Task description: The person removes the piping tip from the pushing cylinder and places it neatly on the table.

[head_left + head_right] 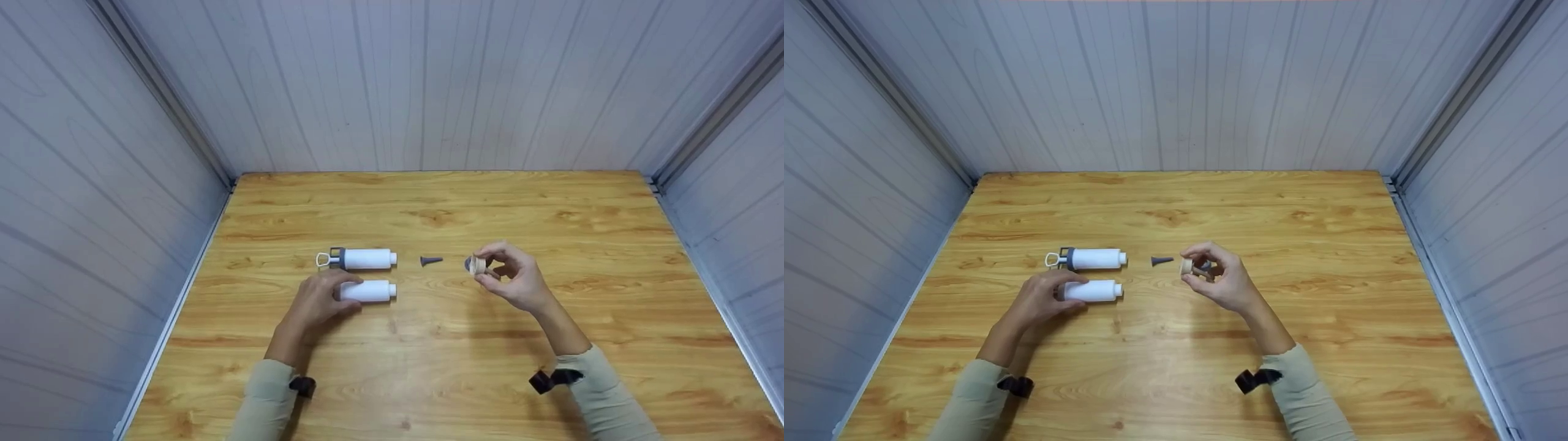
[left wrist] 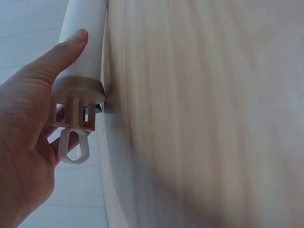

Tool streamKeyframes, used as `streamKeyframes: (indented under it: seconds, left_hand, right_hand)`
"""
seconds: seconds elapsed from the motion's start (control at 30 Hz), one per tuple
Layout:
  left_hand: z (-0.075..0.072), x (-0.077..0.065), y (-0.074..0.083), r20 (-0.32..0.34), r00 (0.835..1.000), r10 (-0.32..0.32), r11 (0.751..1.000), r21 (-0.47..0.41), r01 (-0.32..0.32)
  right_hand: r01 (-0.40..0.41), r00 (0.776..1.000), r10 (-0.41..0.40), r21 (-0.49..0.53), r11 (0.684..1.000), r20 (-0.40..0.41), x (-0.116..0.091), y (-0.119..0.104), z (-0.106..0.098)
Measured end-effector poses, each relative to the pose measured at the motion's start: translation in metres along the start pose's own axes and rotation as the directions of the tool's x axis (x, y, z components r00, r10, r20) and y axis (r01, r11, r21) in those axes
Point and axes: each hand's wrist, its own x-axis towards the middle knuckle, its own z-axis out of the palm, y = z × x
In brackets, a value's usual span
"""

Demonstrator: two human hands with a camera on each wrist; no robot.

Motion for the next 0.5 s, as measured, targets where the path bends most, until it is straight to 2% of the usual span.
streamKeyframes:
  seconds: [0.3,0.5]
  left_hand:
    - [-0.0007,-0.0014,-0.0024,-0.021,1.0,0.02,1.0,0.009,-0.02]
    - [-0.0011,-0.0009,-0.0029,-0.01,1.0,0.016,1.0,0.009,-0.016]
  right_hand:
    - [-0.002,0.998,-0.001,-0.047,0.999,-0.06,-0.0012,-0.0018,0.0008]
    - [-0.01,0.997,0.005,-0.065,0.998,-0.075,-0.0016,-0.0017,0.0001]
